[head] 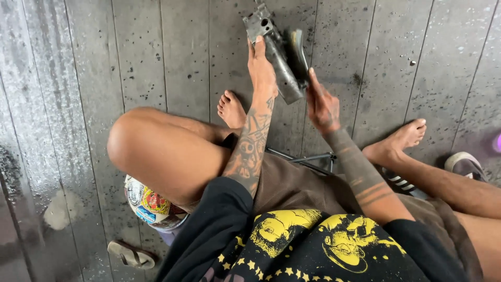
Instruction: A person is sitting on the floor and using a wire brush to clean a metal engine component.
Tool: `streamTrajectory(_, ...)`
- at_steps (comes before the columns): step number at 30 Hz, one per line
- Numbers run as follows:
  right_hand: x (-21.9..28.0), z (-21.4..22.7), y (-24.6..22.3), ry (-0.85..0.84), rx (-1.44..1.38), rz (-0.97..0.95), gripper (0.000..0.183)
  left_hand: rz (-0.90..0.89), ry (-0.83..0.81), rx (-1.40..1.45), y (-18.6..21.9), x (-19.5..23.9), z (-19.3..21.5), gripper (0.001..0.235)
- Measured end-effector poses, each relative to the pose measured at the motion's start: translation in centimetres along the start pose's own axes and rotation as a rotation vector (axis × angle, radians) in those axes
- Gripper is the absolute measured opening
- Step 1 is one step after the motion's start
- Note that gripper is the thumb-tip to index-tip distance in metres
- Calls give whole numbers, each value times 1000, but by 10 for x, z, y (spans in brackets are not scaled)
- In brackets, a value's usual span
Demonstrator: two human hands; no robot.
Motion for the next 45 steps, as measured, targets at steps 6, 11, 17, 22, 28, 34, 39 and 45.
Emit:
streamTrajectory(6,33,28,22,-119,213,-39,57,-84,-96,-62,0,11,-11,91)
streamTrajectory(11,41,41,79,-175,206,-364,56,-57,0,55,-16,-8,-2,88)
streamTrajectory(17,7,31,-5,88,-268,-465,54,-50,12,99,-26,-4,3,87)
streamTrajectory(22,7,11,-41,70,-330,-355,55,-55,-33,118,-3,43,7,88)
streamTrajectory(28,36,21,-22,-20,-115,-88,58,-89,-4,110,-31,6,9,84)
streamTrajectory(34,14,23,-15,8,-141,-35,57,-79,22,66,-23,33,7,83)
streamTrajectory(39,42,17,-7,-19,-120,-50,56,-69,37,108,16,85,14,82)
streamTrajectory(45,26,26,1,-17,-89,-90,59,-85,-79,86,55,135,14,78)
Point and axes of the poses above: each hand's wrist, its own x-axis away from the middle knuckle, its own z-axis out of the back of the hand, y = z × x, the point moved 3 cm from there along -x, towards the middle knuckle, and after that the axes turned 3 degrees about y, right-handed, at the moved point
